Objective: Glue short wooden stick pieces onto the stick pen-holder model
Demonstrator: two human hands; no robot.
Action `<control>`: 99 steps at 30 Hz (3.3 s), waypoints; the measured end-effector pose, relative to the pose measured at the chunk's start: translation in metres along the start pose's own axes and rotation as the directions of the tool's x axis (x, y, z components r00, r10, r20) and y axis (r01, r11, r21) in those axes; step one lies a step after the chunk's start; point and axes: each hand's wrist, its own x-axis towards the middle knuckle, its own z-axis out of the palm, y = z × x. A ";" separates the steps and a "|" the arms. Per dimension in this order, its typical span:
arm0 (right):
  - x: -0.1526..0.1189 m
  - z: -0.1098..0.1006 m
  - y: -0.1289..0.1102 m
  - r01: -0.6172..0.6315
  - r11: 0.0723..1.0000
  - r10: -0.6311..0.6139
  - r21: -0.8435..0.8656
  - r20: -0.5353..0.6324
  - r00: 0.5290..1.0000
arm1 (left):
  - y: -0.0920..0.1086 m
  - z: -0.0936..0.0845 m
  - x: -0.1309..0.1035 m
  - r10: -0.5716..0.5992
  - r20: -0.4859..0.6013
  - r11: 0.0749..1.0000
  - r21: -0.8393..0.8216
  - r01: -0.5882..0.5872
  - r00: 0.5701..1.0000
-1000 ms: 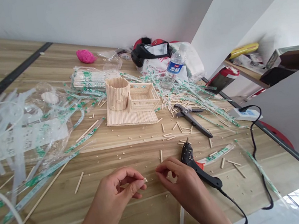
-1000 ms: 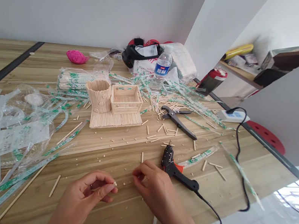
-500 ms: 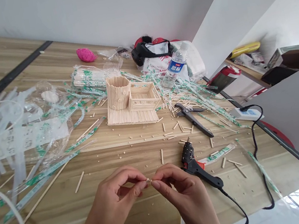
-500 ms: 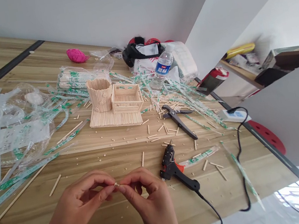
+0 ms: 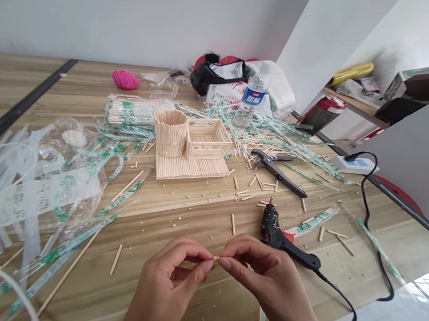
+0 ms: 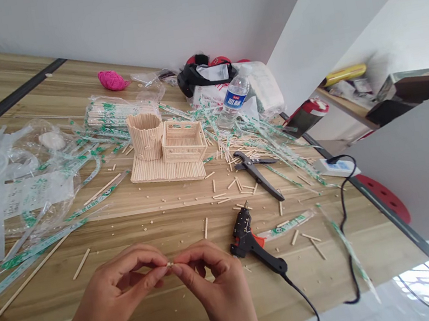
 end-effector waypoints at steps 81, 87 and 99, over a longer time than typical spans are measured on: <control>-0.008 0.016 0.015 -0.070 0.995 0.077 0.076 -0.101 0.992 | -0.007 -0.001 0.009 -0.245 0.067 0.925 -0.283 0.254 0.967; -0.009 0.019 0.019 -0.051 0.997 0.060 0.062 -0.146 0.987 | -0.009 0.001 0.008 -0.239 0.091 0.912 -0.322 0.256 0.967; -0.009 0.020 0.013 0.007 0.997 -0.019 -0.083 -0.154 0.988 | -0.011 0.000 0.009 -0.242 0.086 0.911 -0.324 0.257 0.967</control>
